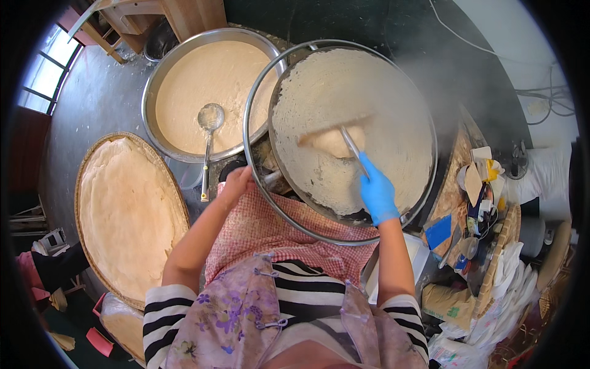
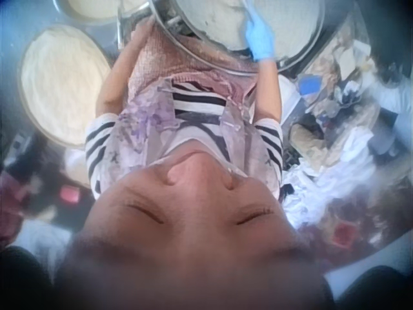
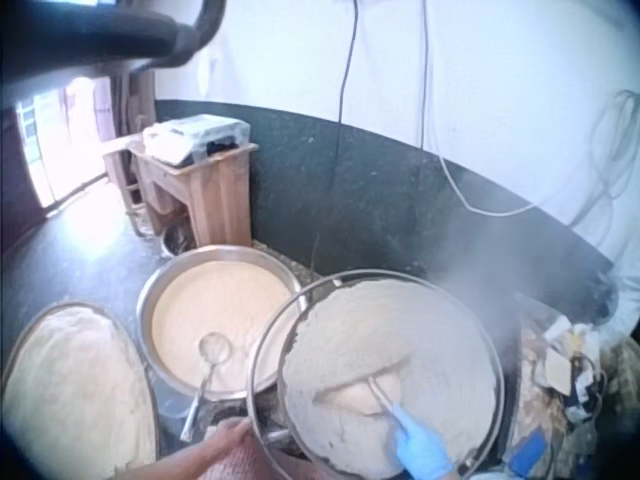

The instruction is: The person ladles batter onto a hot griddle, spreads it into a thin circle with a wooden spreader, cooks the crepe, then lifts and transfers it to a woven tray. The cycle repeats with additional crepes.

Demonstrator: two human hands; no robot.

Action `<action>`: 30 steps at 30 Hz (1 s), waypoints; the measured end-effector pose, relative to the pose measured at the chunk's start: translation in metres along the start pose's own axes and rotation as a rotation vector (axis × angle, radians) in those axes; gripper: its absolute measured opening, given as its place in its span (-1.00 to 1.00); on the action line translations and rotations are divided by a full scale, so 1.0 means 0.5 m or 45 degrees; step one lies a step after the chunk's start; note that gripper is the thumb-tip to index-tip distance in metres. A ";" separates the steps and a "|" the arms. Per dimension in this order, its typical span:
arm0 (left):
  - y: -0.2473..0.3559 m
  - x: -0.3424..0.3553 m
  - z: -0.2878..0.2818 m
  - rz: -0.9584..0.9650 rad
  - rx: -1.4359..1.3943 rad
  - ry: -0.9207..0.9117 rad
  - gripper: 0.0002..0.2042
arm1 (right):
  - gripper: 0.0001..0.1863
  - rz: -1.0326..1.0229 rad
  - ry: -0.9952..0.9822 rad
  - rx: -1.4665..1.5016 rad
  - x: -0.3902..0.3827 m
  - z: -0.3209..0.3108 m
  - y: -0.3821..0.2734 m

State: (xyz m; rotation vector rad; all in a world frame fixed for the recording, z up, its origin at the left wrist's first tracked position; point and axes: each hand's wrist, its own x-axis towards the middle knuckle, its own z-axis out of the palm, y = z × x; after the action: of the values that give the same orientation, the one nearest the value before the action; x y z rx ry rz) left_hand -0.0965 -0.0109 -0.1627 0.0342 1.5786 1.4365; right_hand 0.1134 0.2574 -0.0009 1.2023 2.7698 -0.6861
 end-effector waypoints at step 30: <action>-0.067 -0.165 0.124 -0.342 -0.118 -0.128 -0.62 | -0.62 -0.070 -0.274 0.065 0.336 -0.188 0.213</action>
State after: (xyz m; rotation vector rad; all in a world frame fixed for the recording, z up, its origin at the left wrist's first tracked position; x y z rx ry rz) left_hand 0.0057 -0.0232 -0.1283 -0.1526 1.3760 1.2750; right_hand 0.0835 0.4752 0.0079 0.9977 2.6299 -0.8423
